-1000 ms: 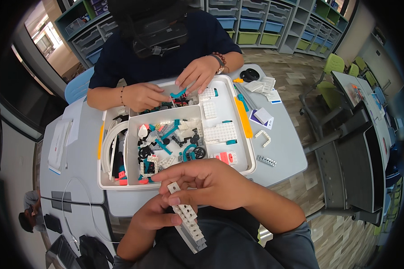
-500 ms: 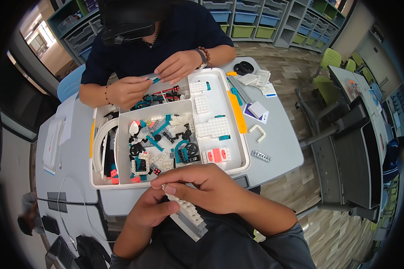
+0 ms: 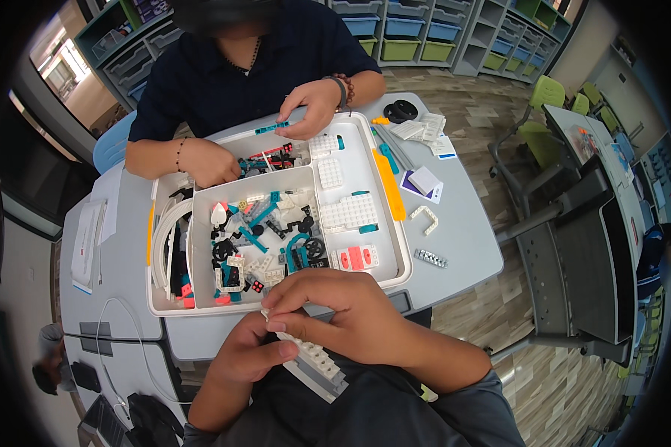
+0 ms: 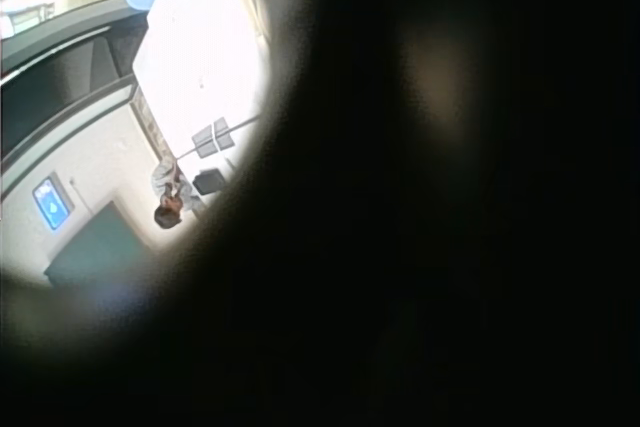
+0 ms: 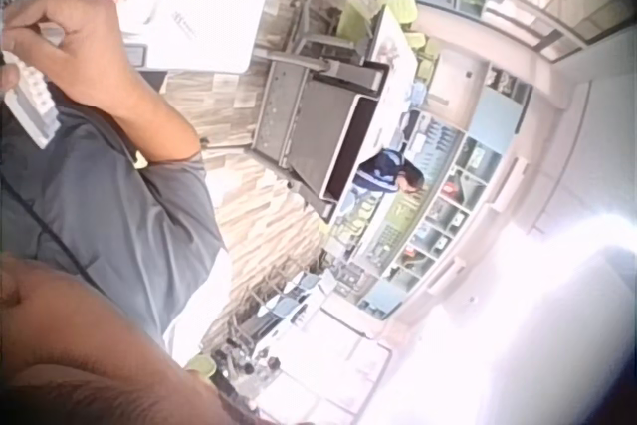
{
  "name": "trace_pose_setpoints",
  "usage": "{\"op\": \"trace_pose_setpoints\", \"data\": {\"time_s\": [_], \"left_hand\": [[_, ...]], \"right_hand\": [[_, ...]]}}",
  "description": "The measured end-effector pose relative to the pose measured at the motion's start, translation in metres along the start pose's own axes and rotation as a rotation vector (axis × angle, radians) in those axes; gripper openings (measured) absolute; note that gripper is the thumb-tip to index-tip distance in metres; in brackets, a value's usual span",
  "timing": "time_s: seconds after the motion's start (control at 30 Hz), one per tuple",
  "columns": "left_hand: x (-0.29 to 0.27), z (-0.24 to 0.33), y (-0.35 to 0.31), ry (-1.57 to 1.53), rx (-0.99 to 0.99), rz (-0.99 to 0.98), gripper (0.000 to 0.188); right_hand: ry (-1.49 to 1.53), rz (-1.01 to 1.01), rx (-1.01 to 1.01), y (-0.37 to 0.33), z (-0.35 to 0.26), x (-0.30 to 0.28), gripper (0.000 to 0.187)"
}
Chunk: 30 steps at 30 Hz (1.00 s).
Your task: The person picks various plastic building blocks from a compartmentalized tray and connects them by hand to form small structures. They repeatedly select pieces, align them, and press them together while working at a table.
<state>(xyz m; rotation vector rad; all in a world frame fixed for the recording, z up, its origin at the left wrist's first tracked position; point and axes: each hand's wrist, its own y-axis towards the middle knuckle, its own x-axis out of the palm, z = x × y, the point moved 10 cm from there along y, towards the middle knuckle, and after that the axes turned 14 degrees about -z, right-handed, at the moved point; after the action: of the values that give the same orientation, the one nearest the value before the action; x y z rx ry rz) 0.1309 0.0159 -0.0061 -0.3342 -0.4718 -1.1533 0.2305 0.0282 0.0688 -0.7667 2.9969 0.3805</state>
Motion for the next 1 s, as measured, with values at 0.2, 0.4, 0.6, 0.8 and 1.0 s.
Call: {"op": "trace_pose_setpoints", "data": {"time_s": [0.2,0.4,0.6,0.8,1.0], "left_hand": [[0.002,0.003,-0.003,0.138,0.029,-0.022,0.017],[0.005,0.004,-0.002,0.205,-0.034,-0.037,0.018],[-0.005,-0.026,0.001,-0.09,-0.026,0.05,0.025],[-0.007,-0.015,0.014,-0.16,0.095,0.123,0.048],[-0.011,-0.016,0.009,-0.319,0.096,0.111,0.032]], "right_hand": [[-0.078,-0.045,0.009,0.0,-0.004,0.009,0.011],[-0.043,-0.084,-0.09,0.0,0.003,0.009,0.012],[-0.252,0.115,-0.052,-0.019,-0.021,-0.039,0.015],[-0.674,0.576,0.466,-0.146,0.01,-0.152,0.022],[-1.011,0.557,0.52,-0.158,0.055,-0.138,0.027]]}}
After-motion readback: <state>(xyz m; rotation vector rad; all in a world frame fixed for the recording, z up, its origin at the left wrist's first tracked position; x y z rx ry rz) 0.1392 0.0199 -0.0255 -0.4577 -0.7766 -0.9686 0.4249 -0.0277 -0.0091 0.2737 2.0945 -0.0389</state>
